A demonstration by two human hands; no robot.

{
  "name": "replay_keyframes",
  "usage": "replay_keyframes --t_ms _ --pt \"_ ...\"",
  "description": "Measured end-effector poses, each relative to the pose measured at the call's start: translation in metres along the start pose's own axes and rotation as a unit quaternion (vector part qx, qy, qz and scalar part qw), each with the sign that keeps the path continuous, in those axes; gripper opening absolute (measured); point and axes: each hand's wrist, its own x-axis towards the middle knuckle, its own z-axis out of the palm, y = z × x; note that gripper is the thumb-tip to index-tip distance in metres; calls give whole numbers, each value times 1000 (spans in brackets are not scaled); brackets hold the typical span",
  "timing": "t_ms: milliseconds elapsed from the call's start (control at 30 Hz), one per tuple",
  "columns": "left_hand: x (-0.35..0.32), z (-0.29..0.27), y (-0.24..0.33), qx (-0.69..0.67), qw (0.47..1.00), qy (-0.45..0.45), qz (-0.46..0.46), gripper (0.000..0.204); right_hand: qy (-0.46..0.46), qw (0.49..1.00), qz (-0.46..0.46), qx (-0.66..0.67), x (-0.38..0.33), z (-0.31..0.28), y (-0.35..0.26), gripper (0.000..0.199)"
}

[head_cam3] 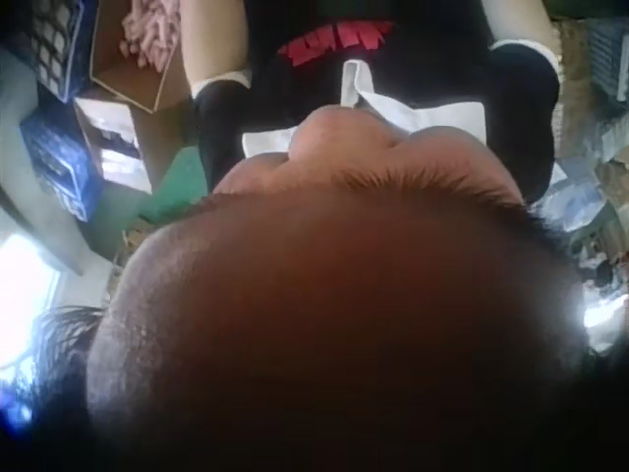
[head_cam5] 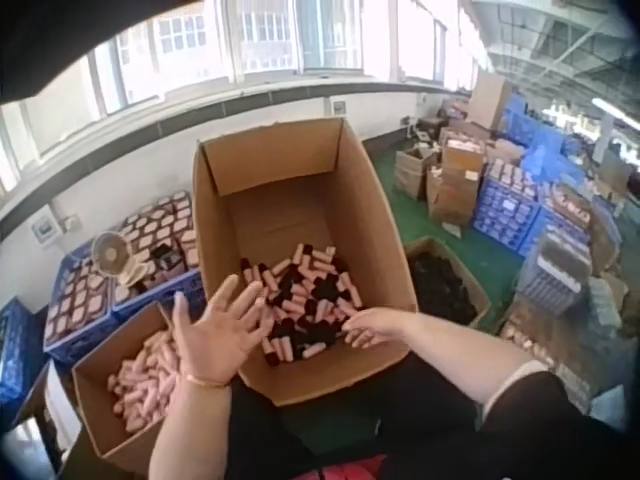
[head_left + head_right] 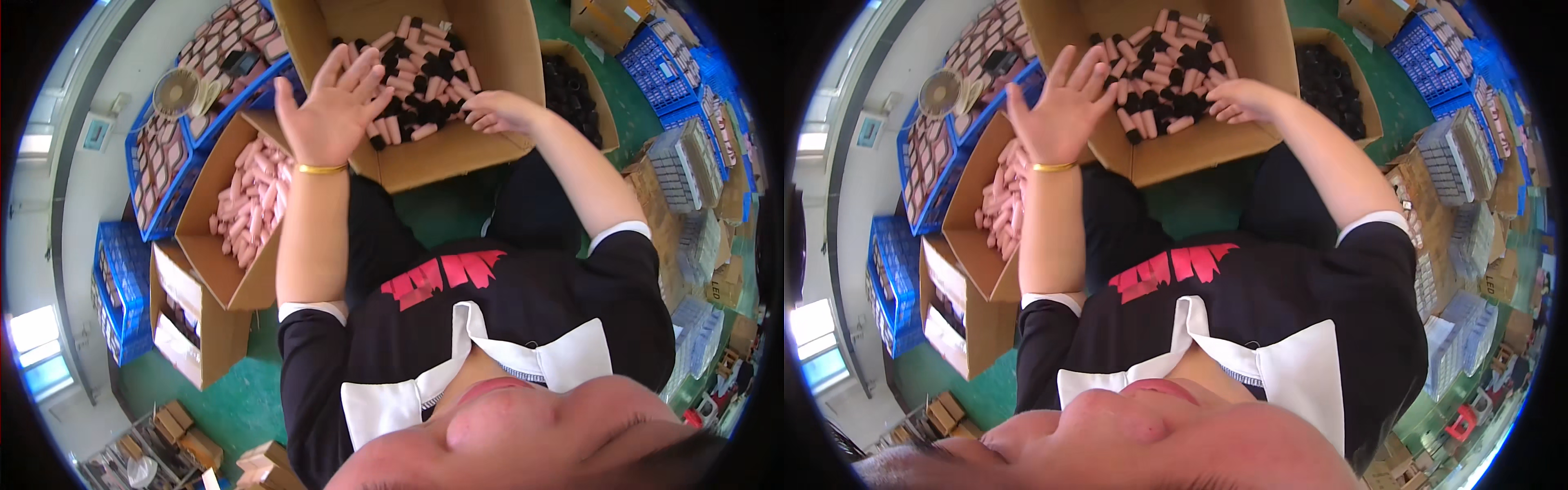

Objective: Sorting and assembling small pink and black plastic components from cardboard boxes into a target container.

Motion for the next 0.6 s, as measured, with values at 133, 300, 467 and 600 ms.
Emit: replay_keyframes --t_ms 133,300,467,600 --pt "48 -63 -23 -9 983 169 65 75 56 966 29 -252 112 -12 49 34" --pt "82 -124 -46 -23 956 294 -2 70 125 881 -76 -449 220 -43 131 66" --pt "74 -108 -21 125 961 246 9 63 220 796 -78 -558 247 38 65 50" --pt "90 -113 -32 135 947 286 -56 54 290 823 -73 -483 291 21 90 44"
